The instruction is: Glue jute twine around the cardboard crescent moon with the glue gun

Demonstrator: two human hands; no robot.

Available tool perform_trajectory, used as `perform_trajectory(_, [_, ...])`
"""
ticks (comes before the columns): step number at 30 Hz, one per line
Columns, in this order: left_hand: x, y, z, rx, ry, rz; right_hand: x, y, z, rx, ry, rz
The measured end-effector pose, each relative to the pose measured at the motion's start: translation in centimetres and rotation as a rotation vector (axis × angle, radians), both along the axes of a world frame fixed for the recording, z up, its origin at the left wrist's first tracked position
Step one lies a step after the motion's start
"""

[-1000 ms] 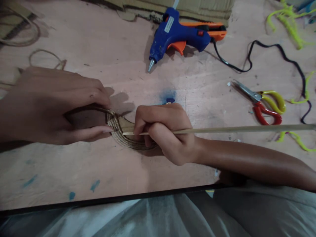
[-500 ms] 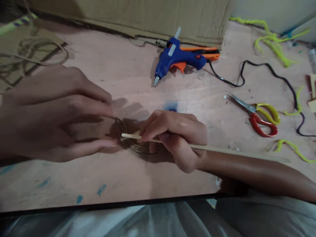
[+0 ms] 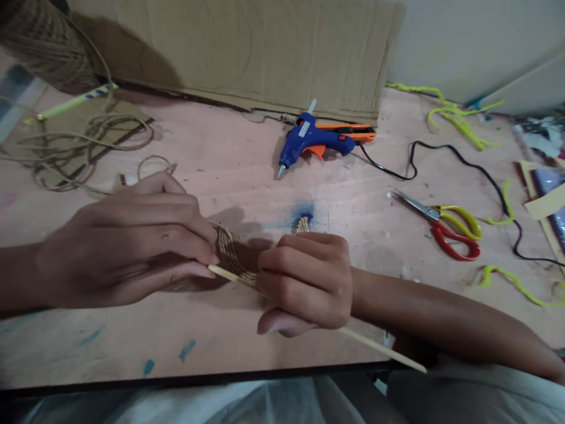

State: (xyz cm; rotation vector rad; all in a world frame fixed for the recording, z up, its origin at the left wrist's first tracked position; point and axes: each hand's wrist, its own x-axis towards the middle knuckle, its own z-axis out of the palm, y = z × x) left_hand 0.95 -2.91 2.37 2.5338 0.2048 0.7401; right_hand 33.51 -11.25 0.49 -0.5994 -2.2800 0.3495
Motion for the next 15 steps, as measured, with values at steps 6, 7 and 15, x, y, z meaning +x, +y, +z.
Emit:
perform_trajectory(6, [0.5, -0.1, -0.6, 0.085, 0.014, -0.039, -1.0, 0.8, -0.2, 0.355, 0.003, 0.020])
perform_trajectory(7, [0.5, -0.1, -0.7, 0.089, 0.019, -0.053, -1.0, 0.8, -0.2, 0.367, -0.018, 0.019])
perform_trajectory(15, [-0.2, 0.2, 0.0, 0.005, 0.019, -0.085, -0.1, -0.4, 0.7, 0.369, -0.190, -0.004])
